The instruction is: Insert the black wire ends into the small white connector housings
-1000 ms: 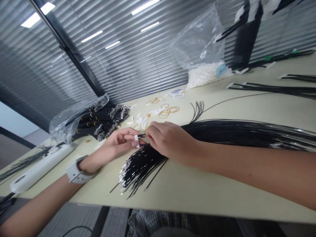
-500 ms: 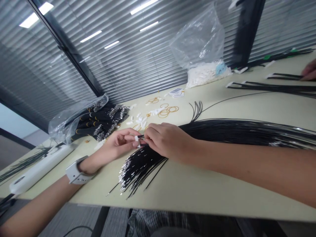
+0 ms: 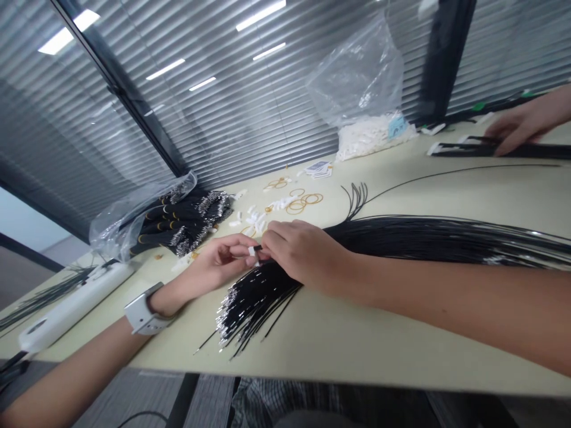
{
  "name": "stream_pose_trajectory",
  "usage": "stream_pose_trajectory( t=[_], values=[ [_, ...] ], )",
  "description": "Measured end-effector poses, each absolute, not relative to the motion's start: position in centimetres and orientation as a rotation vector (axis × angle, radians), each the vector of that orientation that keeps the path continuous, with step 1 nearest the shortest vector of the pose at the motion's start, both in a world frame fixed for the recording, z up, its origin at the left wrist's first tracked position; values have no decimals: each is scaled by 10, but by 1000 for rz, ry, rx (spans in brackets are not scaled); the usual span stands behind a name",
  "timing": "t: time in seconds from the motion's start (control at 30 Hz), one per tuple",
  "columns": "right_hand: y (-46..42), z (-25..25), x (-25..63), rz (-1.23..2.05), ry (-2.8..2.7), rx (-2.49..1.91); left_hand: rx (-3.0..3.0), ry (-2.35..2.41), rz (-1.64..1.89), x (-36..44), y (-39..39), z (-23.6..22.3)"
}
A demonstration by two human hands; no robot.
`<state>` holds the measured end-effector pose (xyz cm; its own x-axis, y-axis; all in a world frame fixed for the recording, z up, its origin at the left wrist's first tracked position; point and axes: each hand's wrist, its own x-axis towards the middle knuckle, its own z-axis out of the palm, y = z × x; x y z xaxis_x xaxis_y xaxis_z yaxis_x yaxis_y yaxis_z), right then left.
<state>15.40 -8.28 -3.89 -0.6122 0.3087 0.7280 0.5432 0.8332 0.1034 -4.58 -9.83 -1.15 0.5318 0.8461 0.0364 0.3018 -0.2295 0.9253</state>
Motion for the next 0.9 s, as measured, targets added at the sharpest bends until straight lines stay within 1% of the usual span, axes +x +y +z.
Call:
stream_pose_trajectory(
  t=[0.07, 0.1, 0.2, 0.3, 0.37, 0.57, 0.77, 0.9],
  values=[
    [-85, -34, 156, -525, -2242, -543, 1808, 967, 755, -47, -94, -12],
    [-87, -32, 157, -526, -2248, -483, 1811, 973, 790, -47, -93, -12],
    [-94, -27, 159, -278, -2416, -363, 1754, 979, 842, -50, -88, -11],
    [-100, -28, 159, 5, -2556, -417, 1711, 1034, 833, -51, -88, -11],
    [-103, -30, 159, 79, -2566, -470, 1739, 1090, 810, -51, -89, -10],
    [-102, -35, 157, -25, -2488, -558, 1818, 1135, 754, -52, -93, -8],
    [-94, -33, 155, 196, -2347, -683, 1786, 1158, 757, -51, -94, -5],
    [-94, -30, 158, 238, -2320, -709, 1677, 1108, 771, -51, -93, -5]
  ],
)
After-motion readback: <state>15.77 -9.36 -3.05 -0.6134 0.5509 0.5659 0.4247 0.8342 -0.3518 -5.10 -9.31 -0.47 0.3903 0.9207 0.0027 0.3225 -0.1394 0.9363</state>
